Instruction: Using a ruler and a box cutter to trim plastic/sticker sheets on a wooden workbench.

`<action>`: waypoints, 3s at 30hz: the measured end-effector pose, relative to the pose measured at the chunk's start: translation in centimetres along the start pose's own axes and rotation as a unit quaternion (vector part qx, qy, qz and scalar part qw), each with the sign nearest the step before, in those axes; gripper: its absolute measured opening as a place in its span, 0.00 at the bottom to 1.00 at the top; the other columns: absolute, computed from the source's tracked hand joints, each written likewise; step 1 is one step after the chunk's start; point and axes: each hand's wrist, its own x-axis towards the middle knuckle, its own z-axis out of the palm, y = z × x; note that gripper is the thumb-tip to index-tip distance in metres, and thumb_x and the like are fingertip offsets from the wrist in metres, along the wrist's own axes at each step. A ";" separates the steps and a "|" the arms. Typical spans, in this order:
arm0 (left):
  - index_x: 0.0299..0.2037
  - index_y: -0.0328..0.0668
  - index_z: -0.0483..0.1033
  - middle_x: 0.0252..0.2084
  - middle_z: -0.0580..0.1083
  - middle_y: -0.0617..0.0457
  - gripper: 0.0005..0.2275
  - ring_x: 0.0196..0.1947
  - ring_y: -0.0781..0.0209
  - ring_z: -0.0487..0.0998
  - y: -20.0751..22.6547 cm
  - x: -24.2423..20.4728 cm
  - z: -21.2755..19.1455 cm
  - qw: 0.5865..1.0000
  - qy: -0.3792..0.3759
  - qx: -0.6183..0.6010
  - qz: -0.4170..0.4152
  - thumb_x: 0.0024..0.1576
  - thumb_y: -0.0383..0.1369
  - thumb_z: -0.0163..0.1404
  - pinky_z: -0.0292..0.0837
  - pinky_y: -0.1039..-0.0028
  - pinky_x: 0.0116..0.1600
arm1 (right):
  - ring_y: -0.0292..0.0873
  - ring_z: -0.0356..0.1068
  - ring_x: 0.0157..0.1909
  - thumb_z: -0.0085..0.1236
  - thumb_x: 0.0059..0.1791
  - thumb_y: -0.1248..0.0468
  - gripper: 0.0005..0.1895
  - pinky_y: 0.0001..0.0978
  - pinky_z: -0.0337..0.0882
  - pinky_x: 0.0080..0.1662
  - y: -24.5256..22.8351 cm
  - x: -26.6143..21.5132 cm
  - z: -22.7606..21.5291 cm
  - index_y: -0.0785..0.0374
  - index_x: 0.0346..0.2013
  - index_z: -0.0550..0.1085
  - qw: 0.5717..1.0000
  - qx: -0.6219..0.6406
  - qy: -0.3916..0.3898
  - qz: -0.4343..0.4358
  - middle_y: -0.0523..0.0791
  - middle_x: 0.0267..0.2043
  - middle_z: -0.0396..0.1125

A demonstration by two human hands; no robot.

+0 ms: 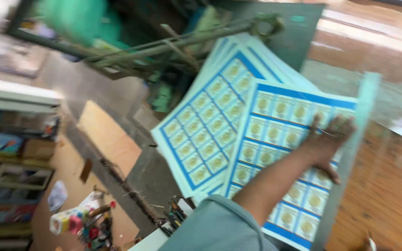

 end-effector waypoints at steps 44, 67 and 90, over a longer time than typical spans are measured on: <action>0.78 0.41 0.30 0.81 0.27 0.45 0.75 0.79 0.45 0.19 0.4 1.4 0.1 0.998 -0.063 0.018 -0.021 0.24 0.70 0.64 0.11 0.32 0.74 | 0.54 0.73 0.32 0.60 0.47 0.66 0.21 0.47 0.66 0.46 -24.0 34.1 0.4 0.72 0.53 0.74 0.982 -0.157 0.051 -0.092 0.52 0.35 0.74; 0.78 0.44 0.27 0.81 0.28 0.46 0.74 0.79 0.43 0.22 0.5 2.7 3.1 0.993 -0.003 0.105 -0.047 0.28 0.67 0.66 0.14 0.29 0.73 | 0.55 0.75 0.37 0.54 0.49 0.69 0.23 0.47 0.68 0.54 -25.8 20.3 -2.7 0.72 0.59 0.73 0.991 -0.122 0.017 -0.056 0.53 0.37 0.75; 0.78 0.52 0.31 0.82 0.36 0.45 0.73 0.80 0.46 0.27 -0.2 2.7 4.1 0.992 -0.016 0.121 -0.043 0.24 0.75 0.60 0.16 0.33 0.75 | 0.47 0.69 0.30 0.58 0.47 0.74 0.29 0.48 0.68 0.60 -27.7 -5.1 -5.8 0.71 0.64 0.70 0.993 -0.114 -0.011 0.023 0.47 0.27 0.66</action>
